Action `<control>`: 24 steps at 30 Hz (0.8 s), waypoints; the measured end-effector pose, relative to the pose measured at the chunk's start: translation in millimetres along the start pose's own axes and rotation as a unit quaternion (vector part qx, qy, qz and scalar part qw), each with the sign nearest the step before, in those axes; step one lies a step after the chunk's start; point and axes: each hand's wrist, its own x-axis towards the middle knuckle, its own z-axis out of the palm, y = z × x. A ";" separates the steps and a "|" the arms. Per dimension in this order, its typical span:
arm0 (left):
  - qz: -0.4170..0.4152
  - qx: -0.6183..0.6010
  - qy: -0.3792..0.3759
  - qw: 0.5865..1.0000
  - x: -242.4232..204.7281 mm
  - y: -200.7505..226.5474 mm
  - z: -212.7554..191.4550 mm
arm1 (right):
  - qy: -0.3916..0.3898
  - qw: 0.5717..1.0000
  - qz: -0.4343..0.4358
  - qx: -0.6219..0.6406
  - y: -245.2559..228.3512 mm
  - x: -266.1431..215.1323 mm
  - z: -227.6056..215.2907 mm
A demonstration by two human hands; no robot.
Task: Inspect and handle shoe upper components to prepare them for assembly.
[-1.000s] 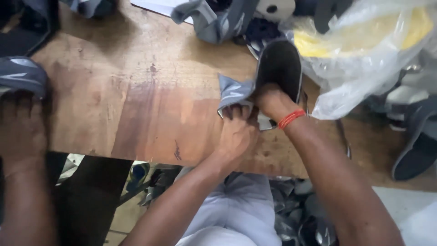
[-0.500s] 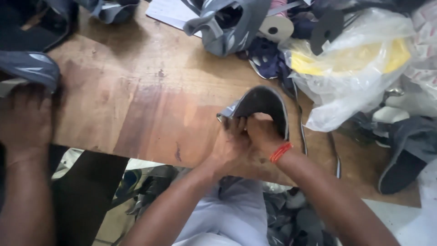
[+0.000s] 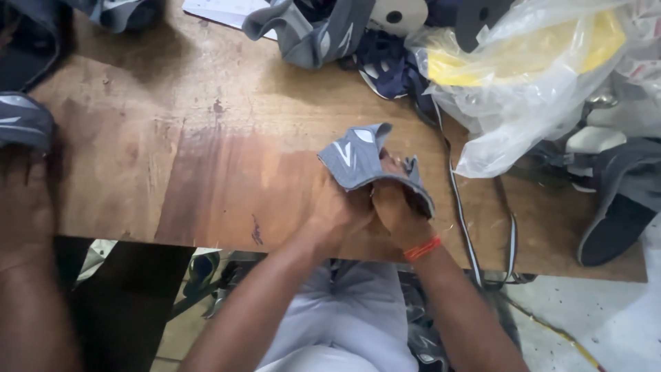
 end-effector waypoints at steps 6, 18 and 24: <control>0.130 0.107 -0.023 0.985 -9.8 -11.8 -10.2 | -0.088 0.988 0.029 -0.124 39.3 -7.6 -1.2; 0.064 0.132 -0.146 0.978 8.1 -27.3 3.0 | -0.074 0.893 -0.130 -0.424 -9.2 -32.1 4.3; 0.011 0.130 -0.201 0.971 44.5 9.4 -78.6 | -0.120 0.965 0.061 -0.226 -19.3 -20.4 4.9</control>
